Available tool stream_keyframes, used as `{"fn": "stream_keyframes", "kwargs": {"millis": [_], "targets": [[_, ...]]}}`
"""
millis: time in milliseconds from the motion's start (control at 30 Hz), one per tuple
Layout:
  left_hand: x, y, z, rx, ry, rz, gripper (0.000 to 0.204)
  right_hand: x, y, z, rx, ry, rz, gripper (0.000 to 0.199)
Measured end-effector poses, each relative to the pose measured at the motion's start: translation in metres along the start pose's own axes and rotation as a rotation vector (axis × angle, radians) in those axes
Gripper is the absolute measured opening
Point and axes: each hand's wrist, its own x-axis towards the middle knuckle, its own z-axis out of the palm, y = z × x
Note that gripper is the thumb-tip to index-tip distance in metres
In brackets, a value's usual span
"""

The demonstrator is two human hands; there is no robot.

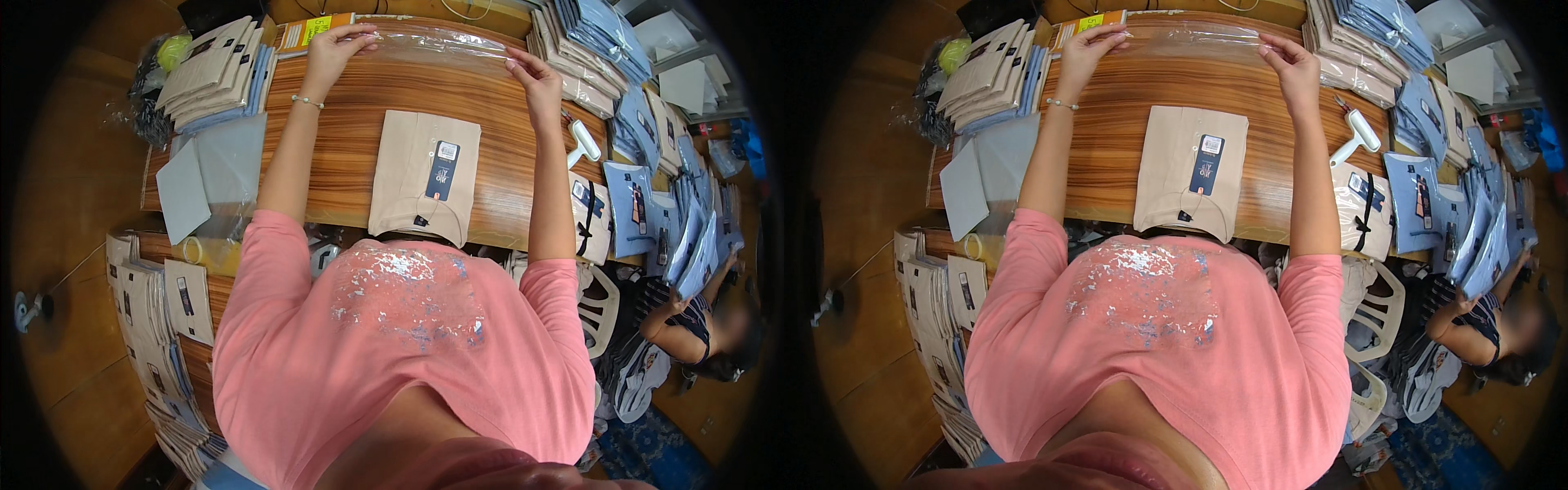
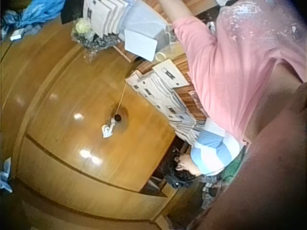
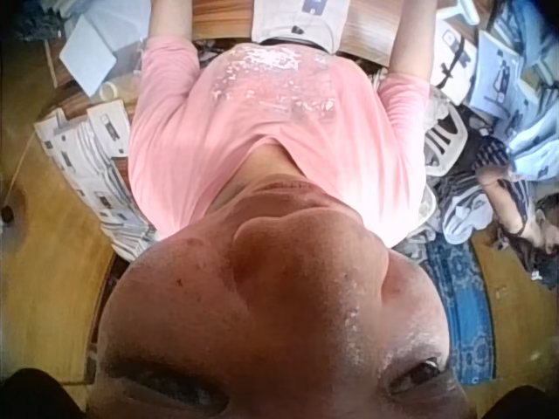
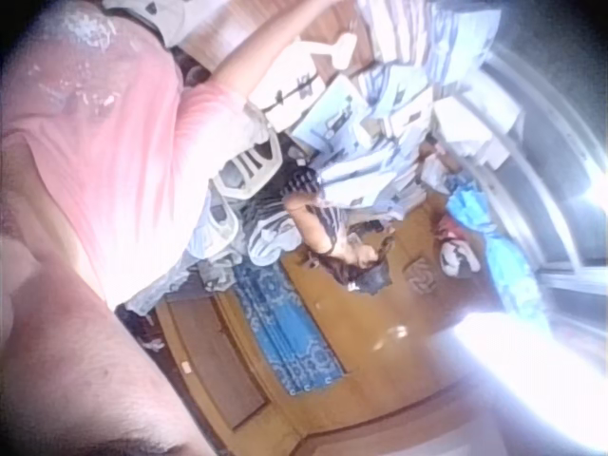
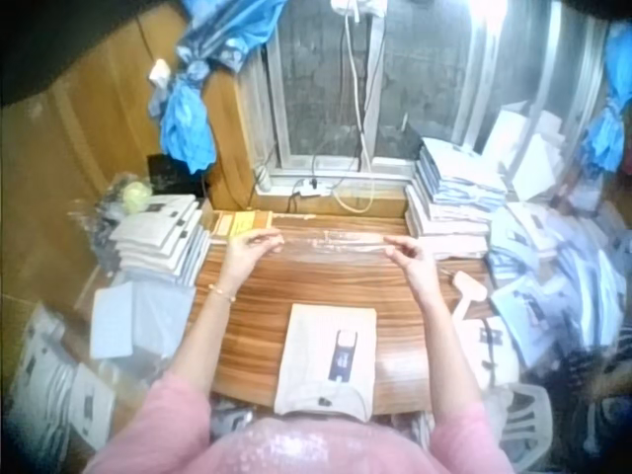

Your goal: The person folds a light-colored shirt on a table, places it into a clear plastic bag, seals the bag with adhesive, and then ties a black ribbon around the packaged shirt using scissors to trim the ribbon.

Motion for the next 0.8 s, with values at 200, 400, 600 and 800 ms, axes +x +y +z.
{"fn": "stream_keyframes", "kwargs": {"millis": [200, 400, 600, 800], "targets": [[-0.002, 0.005, -0.005, 0.0, 0.033, -0.058, 0.021, -0.003, -0.005, 0.004, -0.081, 0.071, -0.096, 0.019], [-0.009, 0.008, -0.001, 0.158, 0.089, 0.051, 0.019, -0.005, -0.013, 0.007, -0.264, 0.1, -0.225, 0.018], [-0.01, 0.009, -0.001, 0.258, 0.129, 0.199, 0.018, -0.005, -0.018, 0.008, -0.345, 0.081, -0.245, 0.02], [-0.013, 0.01, 0.0, 0.307, 0.124, 0.213, 0.016, -0.004, -0.015, 0.007, -0.328, 0.1, -0.259, 0.019]]}}
